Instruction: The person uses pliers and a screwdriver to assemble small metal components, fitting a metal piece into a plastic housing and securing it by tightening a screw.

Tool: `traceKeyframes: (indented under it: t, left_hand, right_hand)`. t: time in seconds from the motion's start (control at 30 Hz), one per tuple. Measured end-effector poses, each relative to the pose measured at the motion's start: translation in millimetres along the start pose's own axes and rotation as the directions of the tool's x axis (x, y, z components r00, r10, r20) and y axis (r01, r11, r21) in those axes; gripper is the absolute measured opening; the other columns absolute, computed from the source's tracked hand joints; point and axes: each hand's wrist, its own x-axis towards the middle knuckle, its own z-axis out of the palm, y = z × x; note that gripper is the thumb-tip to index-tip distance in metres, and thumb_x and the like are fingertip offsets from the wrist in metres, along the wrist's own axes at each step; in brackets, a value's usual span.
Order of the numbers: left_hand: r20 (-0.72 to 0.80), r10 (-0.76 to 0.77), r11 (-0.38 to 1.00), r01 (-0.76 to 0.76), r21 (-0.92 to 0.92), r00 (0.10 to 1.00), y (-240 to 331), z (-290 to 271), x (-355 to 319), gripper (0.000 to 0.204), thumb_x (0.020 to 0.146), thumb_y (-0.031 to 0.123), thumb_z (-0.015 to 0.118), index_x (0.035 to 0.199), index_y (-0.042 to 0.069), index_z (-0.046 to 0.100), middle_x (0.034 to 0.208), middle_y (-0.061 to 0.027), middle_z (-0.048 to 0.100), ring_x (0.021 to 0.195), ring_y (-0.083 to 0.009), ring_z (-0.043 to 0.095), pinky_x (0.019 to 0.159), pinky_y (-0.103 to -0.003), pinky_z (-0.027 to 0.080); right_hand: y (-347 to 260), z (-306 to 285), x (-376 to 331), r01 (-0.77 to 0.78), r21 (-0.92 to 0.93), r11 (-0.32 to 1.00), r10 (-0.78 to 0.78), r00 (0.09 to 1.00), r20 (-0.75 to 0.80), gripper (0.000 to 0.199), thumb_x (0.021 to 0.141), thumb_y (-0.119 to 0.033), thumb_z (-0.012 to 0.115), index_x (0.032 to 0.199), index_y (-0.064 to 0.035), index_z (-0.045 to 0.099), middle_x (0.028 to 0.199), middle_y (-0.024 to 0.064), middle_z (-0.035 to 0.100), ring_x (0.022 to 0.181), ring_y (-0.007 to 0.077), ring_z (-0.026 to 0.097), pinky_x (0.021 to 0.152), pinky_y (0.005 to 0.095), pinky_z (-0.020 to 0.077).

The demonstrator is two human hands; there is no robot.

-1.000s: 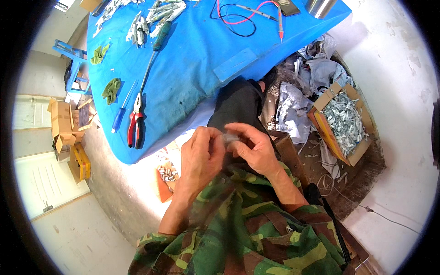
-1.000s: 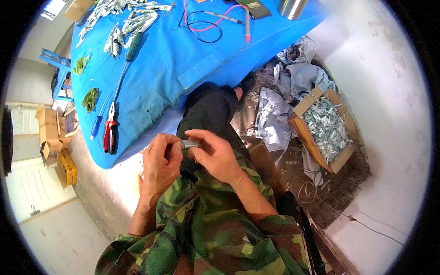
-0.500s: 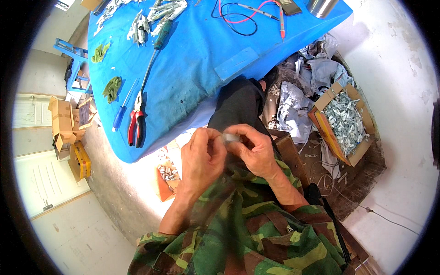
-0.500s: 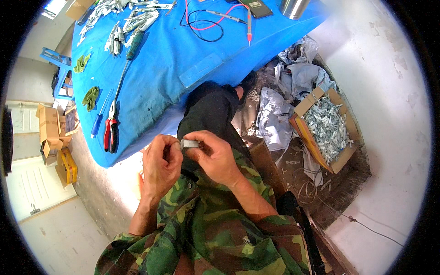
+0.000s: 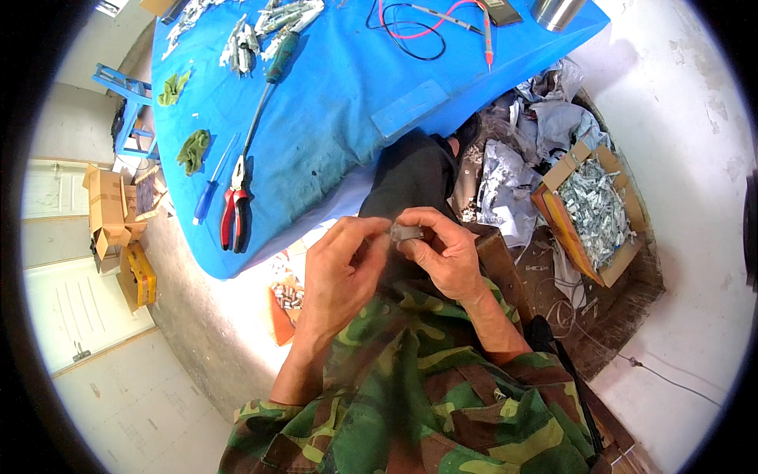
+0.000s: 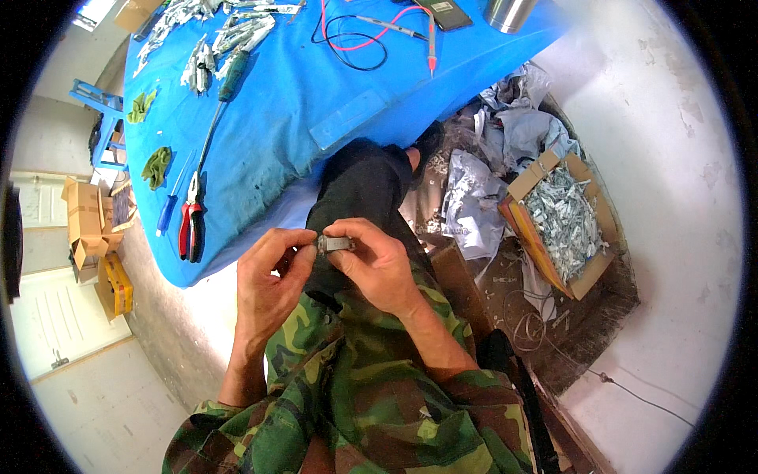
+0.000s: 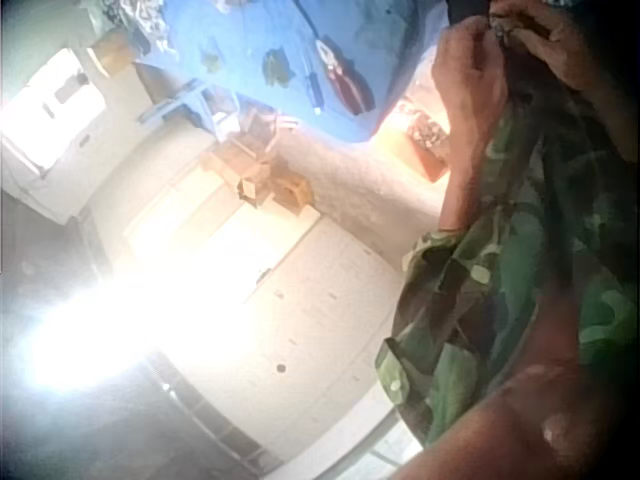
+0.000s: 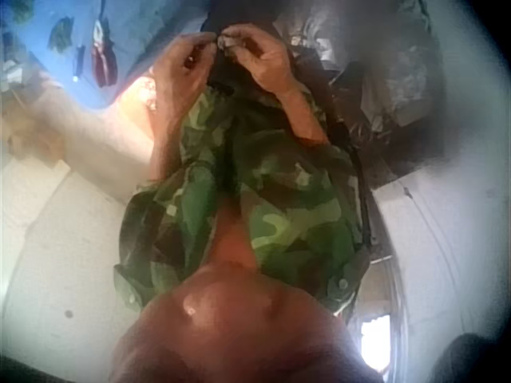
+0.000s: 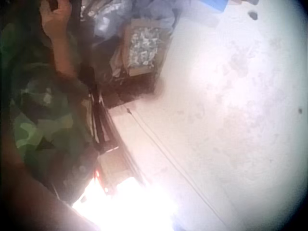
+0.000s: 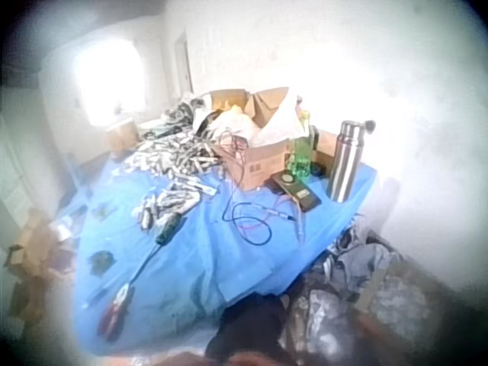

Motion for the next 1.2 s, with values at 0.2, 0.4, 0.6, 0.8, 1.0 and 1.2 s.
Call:
traceKeyframes:
  t: [0.2, 0.4, 0.6, 0.8, 1.0, 1.2]
  left_hand:
    - [0.031, 0.072, 0.996, -0.073, 0.053, 0.997, -4.9, 1.4, -0.4, 0.016, 0.084, -0.003, 0.069, 0.099, 0.002, 0.069, 0.088, -0.0119, 0.067, 0.071, -0.026, 0.067, 0.063, -0.033, 0.052]
    - [0.037, 0.096, 0.983, -0.101, 0.154, 0.995, -7.6, 3.5, -1.2, 0.019, 0.079, -0.005, 0.069, 0.095, 0.004, 0.063, 0.082, -0.0119, 0.063, 0.069, -0.032, 0.065, 0.061, -0.038, 0.051]
    - [0.005, 0.134, 0.975, -0.132, 0.177, 0.991, -16.8, 10.7, -2.1, 0.021, 0.077, -0.005, 0.069, 0.092, 0.003, 0.058, 0.078, -0.0127, 0.06, 0.066, -0.0317, 0.063, 0.058, -0.039, 0.05]
    - [-0.018, -0.011, 0.991, 0.013, 0.136, 1.0, -7.0, 13.0, -4.2, 0.018, 0.078, -0.002, 0.07, 0.09, 0.002, 0.058, 0.079, -0.0123, 0.063, 0.065, -0.0271, 0.065, 0.058, -0.036, 0.051]
    - [-0.042, -0.056, 0.994, 0.06, 0.092, 0.998, -2.5, 6.2, -8.3, 0.011, 0.082, -0.002, 0.067, 0.089, 0.0, 0.058, 0.076, -0.0079, 0.061, 0.061, -0.0148, 0.058, 0.054, -0.028, 0.046]
    - [-0.034, -0.122, 0.992, 0.122, -0.011, 0.992, 3.5, 0.7, -7.5, 0.004, 0.089, -0.001, 0.064, 0.09, -0.001, 0.06, 0.072, 0.0008, 0.057, 0.062, -0.0038, 0.05, 0.055, -0.021, 0.04]
  right_hand:
    - [2.3, 0.7, 0.1, 0.028, -0.042, 0.999, -0.028, 0.999, 0.016, 0.032, 0.089, 0.01, 0.066, 0.12, 0.0024, 0.064, 0.124, 0.0074, 0.061, 0.109, 0.013, 0.061, 0.093, 0.0266, 0.0516]
    - [-1.0, 2.3, 0.7, 0.007, -0.096, 0.995, -0.006, 1.0, 0.011, 0.032, 0.087, 0.012, 0.067, 0.118, 0.0022, 0.065, 0.123, 0.008, 0.062, 0.11, 0.0137, 0.061, 0.091, 0.0266, 0.0521]
    - [3.6, 5.5, -0.1, 0.021, -0.053, 0.998, -0.022, 1.0, -0.022, 0.032, 0.087, 0.01, 0.069, 0.118, 0.0033, 0.065, 0.119, 0.008, 0.064, 0.109, 0.0131, 0.061, 0.09, 0.0261, 0.0522]
    - [13.7, 8.2, -4.0, -0.001, -0.005, 1.0, 0.001, 0.997, -0.081, 0.03, 0.088, 0.006, 0.071, 0.117, 0.0032, 0.066, 0.121, 0.0081, 0.066, 0.104, 0.0137, 0.063, 0.09, 0.0268, 0.0527]
    - [7.8, -4.3, 0.5, -0.064, 0.151, 0.986, 0.096, 0.973, -0.212, 0.03, 0.092, 0.001, 0.069, 0.122, 0.0016, 0.065, 0.11, 0.0066, 0.069, 0.095, 0.0124, 0.066, 0.085, 0.0271, 0.0544]
    - [12.2, -6.2, 0.1, -0.051, 0.203, 0.978, 0.077, 0.99, -0.119, 0.031, 0.093, 0.002, 0.067, 0.123, 0.0013, 0.063, 0.107, 0.005, 0.068, 0.094, 0.0109, 0.065, 0.083, 0.0258, 0.054]
